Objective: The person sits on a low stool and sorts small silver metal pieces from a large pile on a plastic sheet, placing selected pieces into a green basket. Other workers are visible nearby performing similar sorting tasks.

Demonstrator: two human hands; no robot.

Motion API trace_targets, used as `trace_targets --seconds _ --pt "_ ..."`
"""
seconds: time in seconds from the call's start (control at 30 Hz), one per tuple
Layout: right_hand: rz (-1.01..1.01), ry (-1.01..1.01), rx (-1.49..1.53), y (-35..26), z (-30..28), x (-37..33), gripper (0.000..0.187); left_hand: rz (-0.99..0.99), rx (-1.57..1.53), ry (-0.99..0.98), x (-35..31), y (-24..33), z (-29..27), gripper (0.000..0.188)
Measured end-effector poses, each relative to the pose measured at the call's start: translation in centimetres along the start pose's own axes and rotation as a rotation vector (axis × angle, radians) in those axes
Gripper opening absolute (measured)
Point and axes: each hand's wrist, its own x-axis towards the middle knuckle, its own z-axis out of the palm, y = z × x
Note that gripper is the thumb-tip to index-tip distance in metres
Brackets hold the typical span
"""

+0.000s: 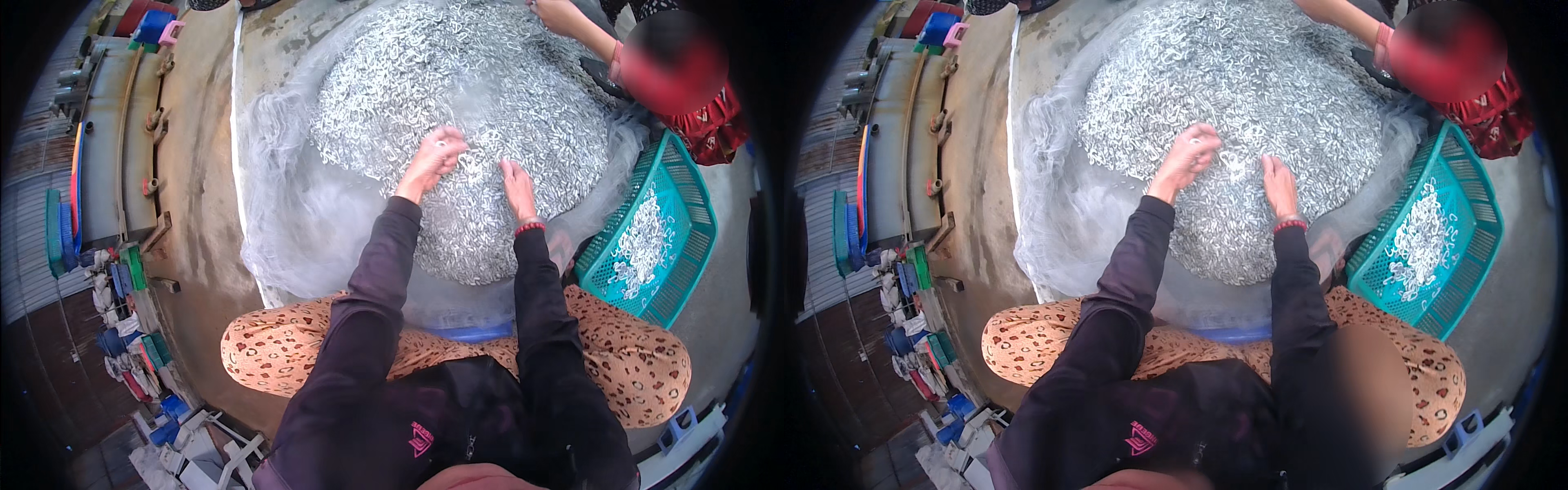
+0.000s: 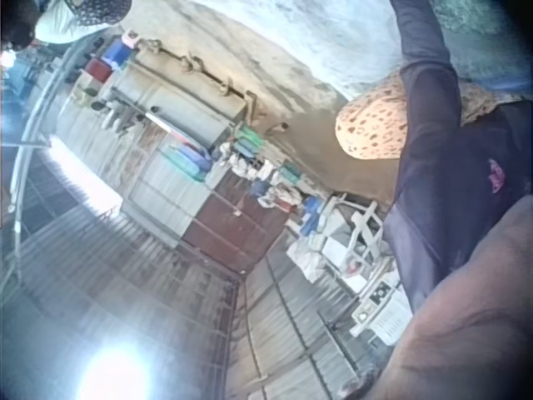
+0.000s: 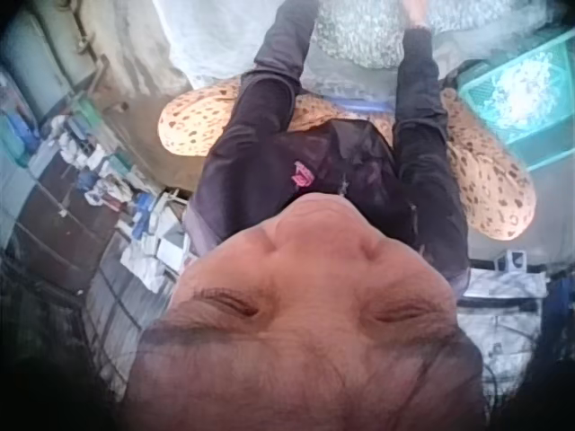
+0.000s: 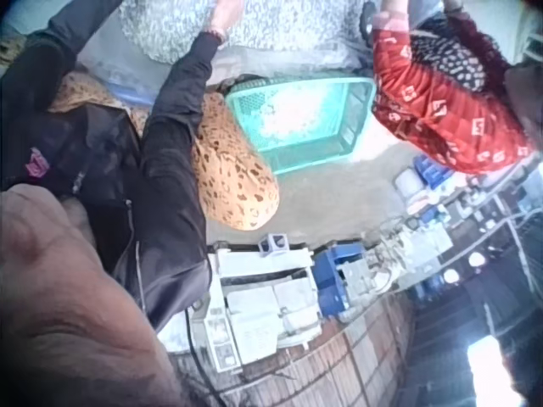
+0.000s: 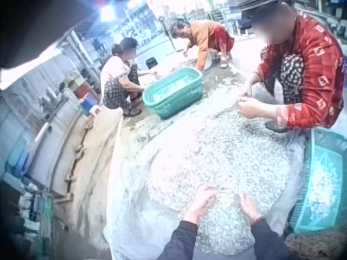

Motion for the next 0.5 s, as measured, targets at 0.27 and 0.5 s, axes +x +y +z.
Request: trace_targets --seconds 0.27,0.5 --pt "-0.18 -0.06 -0.412 -1.8 2.4 -2.3 0.03 0.367 1.654 0.098 3.0 -7.0 -0.8 0.022" --pt "-0.011 -0.129 -0.282 -1.9 1.4 -1.9 0.027 0.231 1.257 0.172 -0.5 -3.8 0.6 0.022"
